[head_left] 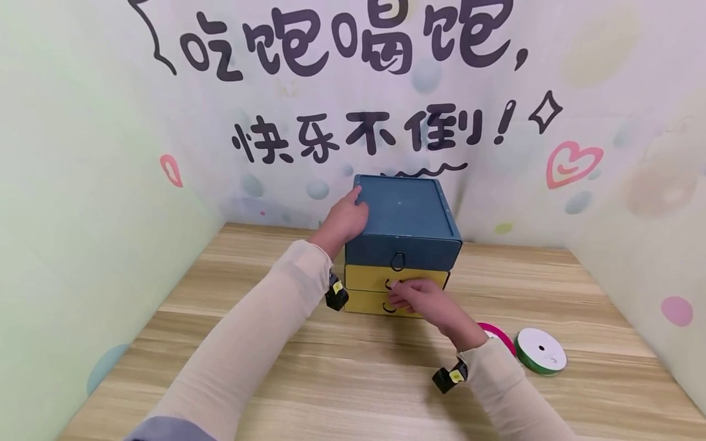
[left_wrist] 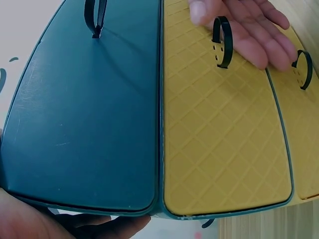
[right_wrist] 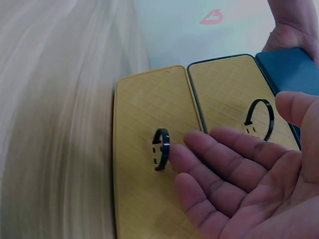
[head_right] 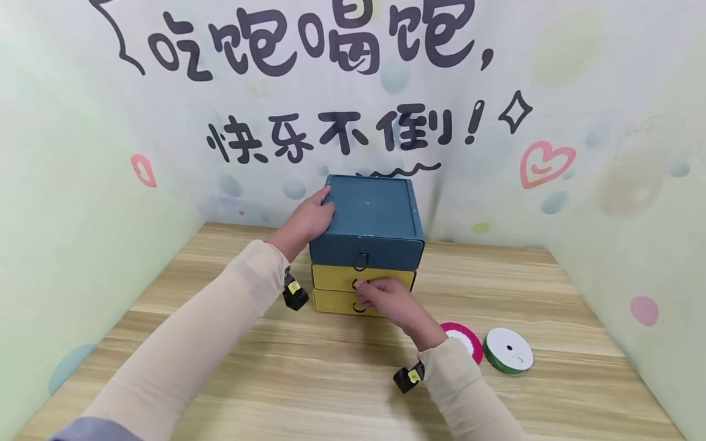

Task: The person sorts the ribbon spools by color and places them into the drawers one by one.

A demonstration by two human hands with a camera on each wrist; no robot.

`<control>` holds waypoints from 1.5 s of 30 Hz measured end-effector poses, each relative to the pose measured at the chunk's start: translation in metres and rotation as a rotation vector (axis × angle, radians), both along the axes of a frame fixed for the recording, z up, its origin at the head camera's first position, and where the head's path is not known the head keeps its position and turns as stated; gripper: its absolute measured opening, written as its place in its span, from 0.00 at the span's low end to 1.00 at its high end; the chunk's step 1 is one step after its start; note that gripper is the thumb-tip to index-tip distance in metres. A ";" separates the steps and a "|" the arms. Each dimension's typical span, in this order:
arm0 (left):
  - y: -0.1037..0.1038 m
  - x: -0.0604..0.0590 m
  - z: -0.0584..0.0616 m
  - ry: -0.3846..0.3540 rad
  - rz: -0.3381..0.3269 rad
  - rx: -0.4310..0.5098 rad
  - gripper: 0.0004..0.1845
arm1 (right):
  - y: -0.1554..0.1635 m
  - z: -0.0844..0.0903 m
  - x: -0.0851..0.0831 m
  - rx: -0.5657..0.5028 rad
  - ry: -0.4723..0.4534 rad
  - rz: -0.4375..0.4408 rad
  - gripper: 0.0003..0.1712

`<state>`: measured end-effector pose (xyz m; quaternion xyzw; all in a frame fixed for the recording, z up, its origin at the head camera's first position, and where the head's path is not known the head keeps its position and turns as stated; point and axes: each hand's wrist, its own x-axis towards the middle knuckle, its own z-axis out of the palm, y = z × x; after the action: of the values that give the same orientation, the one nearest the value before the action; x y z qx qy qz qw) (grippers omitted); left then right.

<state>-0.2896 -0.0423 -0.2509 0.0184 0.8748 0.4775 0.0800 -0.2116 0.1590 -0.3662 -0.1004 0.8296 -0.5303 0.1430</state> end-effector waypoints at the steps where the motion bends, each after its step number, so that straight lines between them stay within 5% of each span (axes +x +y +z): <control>1: 0.000 0.000 0.000 -0.001 -0.001 -0.001 0.30 | -0.001 -0.001 0.000 -0.001 -0.007 -0.002 0.28; 33: 0.001 -0.002 -0.001 -0.003 0.000 -0.014 0.30 | -0.021 -0.014 -0.007 -0.334 -0.234 0.001 0.42; 45: 0.001 -0.003 -0.002 0.007 -0.003 0.000 0.30 | -0.021 -0.025 -0.009 -0.461 -0.275 0.067 0.27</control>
<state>-0.2921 -0.0415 -0.2532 0.0214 0.8751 0.4772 0.0776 -0.2211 0.1377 -0.3913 -0.0846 0.6560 -0.7088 0.2452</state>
